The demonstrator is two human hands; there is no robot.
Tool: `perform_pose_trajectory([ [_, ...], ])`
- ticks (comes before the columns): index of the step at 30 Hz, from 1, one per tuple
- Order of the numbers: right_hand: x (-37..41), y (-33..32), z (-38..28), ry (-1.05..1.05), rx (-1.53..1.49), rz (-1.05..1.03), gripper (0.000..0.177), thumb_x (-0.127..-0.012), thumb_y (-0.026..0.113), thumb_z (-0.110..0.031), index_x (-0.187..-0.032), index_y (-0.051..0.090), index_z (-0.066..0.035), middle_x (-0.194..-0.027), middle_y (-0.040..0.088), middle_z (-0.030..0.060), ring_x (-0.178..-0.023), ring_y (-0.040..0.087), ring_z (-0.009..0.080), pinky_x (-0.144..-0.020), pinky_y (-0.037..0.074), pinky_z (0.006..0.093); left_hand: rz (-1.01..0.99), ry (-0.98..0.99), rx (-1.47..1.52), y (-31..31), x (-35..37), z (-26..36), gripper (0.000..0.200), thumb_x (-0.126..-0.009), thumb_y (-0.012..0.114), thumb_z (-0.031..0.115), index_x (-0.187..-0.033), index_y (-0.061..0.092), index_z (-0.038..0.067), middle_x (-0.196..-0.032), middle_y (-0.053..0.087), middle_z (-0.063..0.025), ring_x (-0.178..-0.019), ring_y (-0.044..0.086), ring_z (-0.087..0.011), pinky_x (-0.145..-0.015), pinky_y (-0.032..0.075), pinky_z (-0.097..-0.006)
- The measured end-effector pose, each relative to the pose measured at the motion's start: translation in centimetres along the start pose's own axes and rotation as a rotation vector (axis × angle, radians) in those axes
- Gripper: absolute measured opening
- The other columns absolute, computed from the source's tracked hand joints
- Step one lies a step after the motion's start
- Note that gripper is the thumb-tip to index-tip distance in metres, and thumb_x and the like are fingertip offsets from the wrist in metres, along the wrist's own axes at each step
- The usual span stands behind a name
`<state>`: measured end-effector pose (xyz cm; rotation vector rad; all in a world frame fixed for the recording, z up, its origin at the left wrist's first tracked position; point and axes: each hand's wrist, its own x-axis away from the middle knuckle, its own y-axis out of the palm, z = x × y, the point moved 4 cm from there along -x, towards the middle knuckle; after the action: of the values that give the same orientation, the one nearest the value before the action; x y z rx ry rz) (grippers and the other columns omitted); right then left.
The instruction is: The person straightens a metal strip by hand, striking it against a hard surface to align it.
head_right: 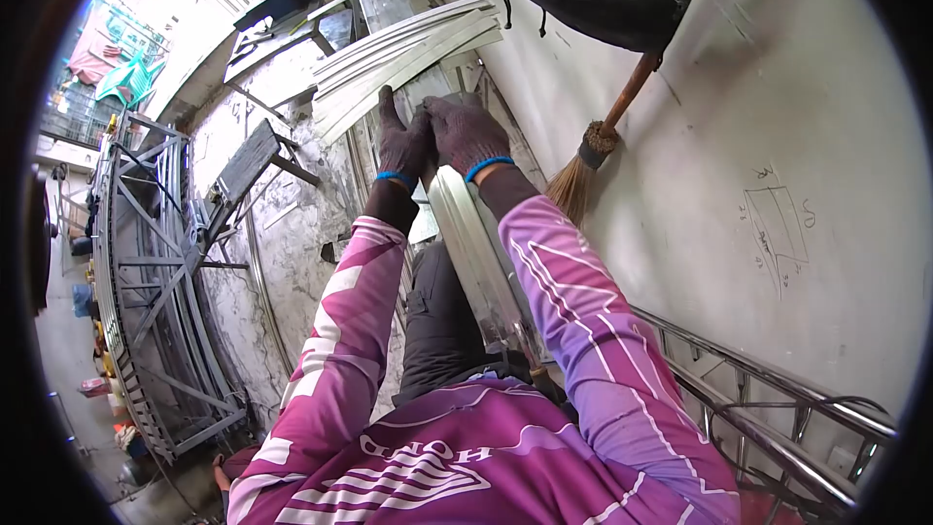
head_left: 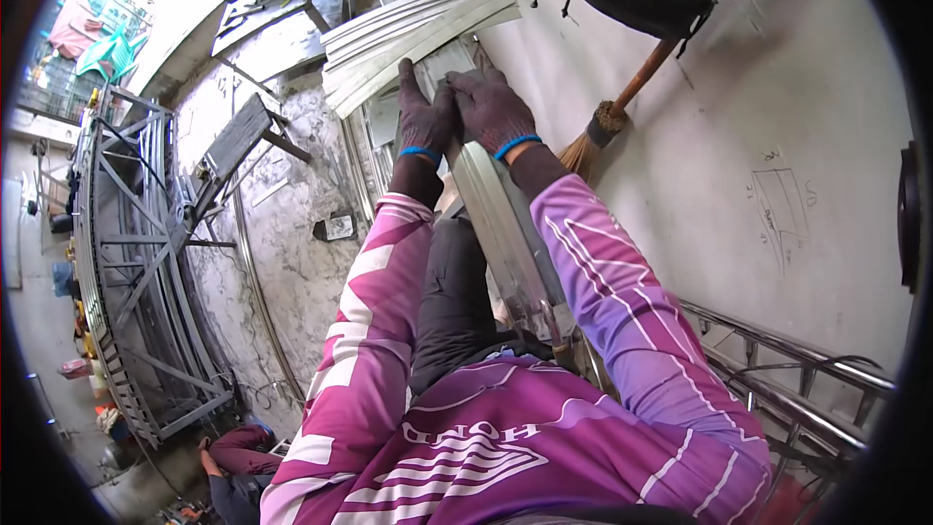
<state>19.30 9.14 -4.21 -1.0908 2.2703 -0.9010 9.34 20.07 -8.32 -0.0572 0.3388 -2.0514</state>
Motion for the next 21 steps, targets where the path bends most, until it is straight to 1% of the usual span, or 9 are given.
perform_pose_trajectory([
  [5,6.4,-2.0,2.0,0.064,0.058,-0.105,0.051,-0.098,0.066,-0.036,-0.148,0.062,-0.029,-0.131,0.064,0.0255,-0.115,0.069,0.0453,-0.097,0.058,0.0524,-0.037,0.086,-0.094,-0.5,7.9,0.3,0.098,-0.091,0.076,0.021,-0.169,0.021,-0.001,-0.167,0.037,-0.0292,-0.157,0.037,-0.0421,-0.129,0.031,-0.0421],
  [8,10.1,-3.3,1.5,0.017,0.032,-0.200,0.063,-0.096,0.066,-0.035,-0.157,0.051,-0.025,-0.138,0.059,0.0266,-0.117,0.068,0.0475,-0.096,0.059,0.0571,-0.006,-0.013,0.169,0.2,12.6,-0.5,0.097,-0.091,0.077,0.019,-0.170,0.022,0.002,-0.170,0.035,-0.0261,-0.159,0.036,-0.0369,-0.130,0.030,-0.0415],
  [13,11.9,-2.1,-0.3,0.100,0.189,-0.161,0.059,-0.098,0.063,-0.034,-0.155,0.052,-0.022,-0.146,0.052,0.0285,-0.112,0.070,0.0487,-0.092,0.061,0.0569,-0.077,-0.113,0.353,-1.1,12.4,-0.7,0.091,-0.092,0.077,0.014,-0.168,0.028,0.002,-0.168,0.036,-0.0285,-0.157,0.039,-0.0374,-0.127,0.035,-0.0424],
  [15,10.6,-2.2,-1.0,-0.008,0.238,-0.073,0.061,-0.098,0.064,-0.035,-0.156,0.050,-0.022,-0.143,0.054,0.0290,-0.110,0.072,0.0477,-0.091,0.062,0.0551,0.050,0.021,-0.084,-3.0,11.0,2.3,0.084,-0.094,0.077,0.015,-0.164,0.033,0.001,-0.166,0.037,-0.0305,-0.153,0.044,-0.0369,-0.123,0.040,-0.0432],
  [16,9.3,-0.7,0.4,-0.001,0.240,-0.083,0.061,-0.098,0.064,-0.035,-0.156,0.050,-0.022,-0.143,0.054,0.0290,-0.110,0.072,0.0477,-0.091,0.062,0.0551,0.101,0.170,0.045,-2.7,10.1,4.6,0.072,-0.095,0.075,0.017,-0.157,0.043,-0.002,-0.160,0.047,-0.0293,-0.143,0.055,-0.0362,-0.118,0.046,-0.0441],
  [18,5.3,3.1,3.9,-0.011,-0.349,-0.208,0.067,-0.103,0.059,-0.040,-0.163,0.043,-0.013,-0.152,0.053,0.0268,-0.129,0.064,0.0423,-0.109,0.053,0.0498,-0.200,0.183,0.181,-0.4,7.6,7.7,0.063,-0.097,0.074,0.019,-0.153,0.052,0.002,-0.149,0.060,-0.0245,-0.133,0.064,-0.0356,-0.113,0.051,-0.0436],
  [19,3.8,-0.6,-0.3,-0.017,0.388,-0.497,0.069,-0.106,0.055,-0.041,-0.162,0.040,-0.004,-0.156,0.051,0.0241,-0.142,0.056,0.0361,-0.122,0.042,0.0451,-0.422,0.187,0.254,0.9,5.7,8.1,0.062,-0.097,0.075,0.020,-0.153,0.054,0.005,-0.146,0.064,-0.0230,-0.131,0.066,-0.0358,-0.112,0.052,-0.0436],
  [20,2.7,2.7,2.8,-0.425,0.410,-0.082,0.074,-0.106,0.056,-0.042,-0.164,0.034,-0.003,-0.163,0.046,0.0223,-0.155,0.042,0.0321,-0.130,0.030,0.0430,-0.498,0.198,0.044,2.0,3.5,7.7,0.064,-0.097,0.076,0.026,-0.155,0.053,0.009,-0.150,0.062,-0.0227,-0.134,0.064,-0.0383,-0.113,0.052,-0.0437],
  [21,-0.3,4.8,5.2,-0.374,0.317,-0.113,0.093,-0.094,0.074,-0.047,-0.170,0.028,-0.019,-0.174,0.033,0.0187,-0.160,0.036,0.0310,-0.131,0.029,0.0423,-0.571,0.207,-0.168,3.2,0.9,6.7,0.066,-0.098,0.077,0.032,-0.157,0.053,0.014,-0.154,0.060,-0.0225,-0.136,0.063,-0.0408,-0.114,0.051,-0.0439],
])
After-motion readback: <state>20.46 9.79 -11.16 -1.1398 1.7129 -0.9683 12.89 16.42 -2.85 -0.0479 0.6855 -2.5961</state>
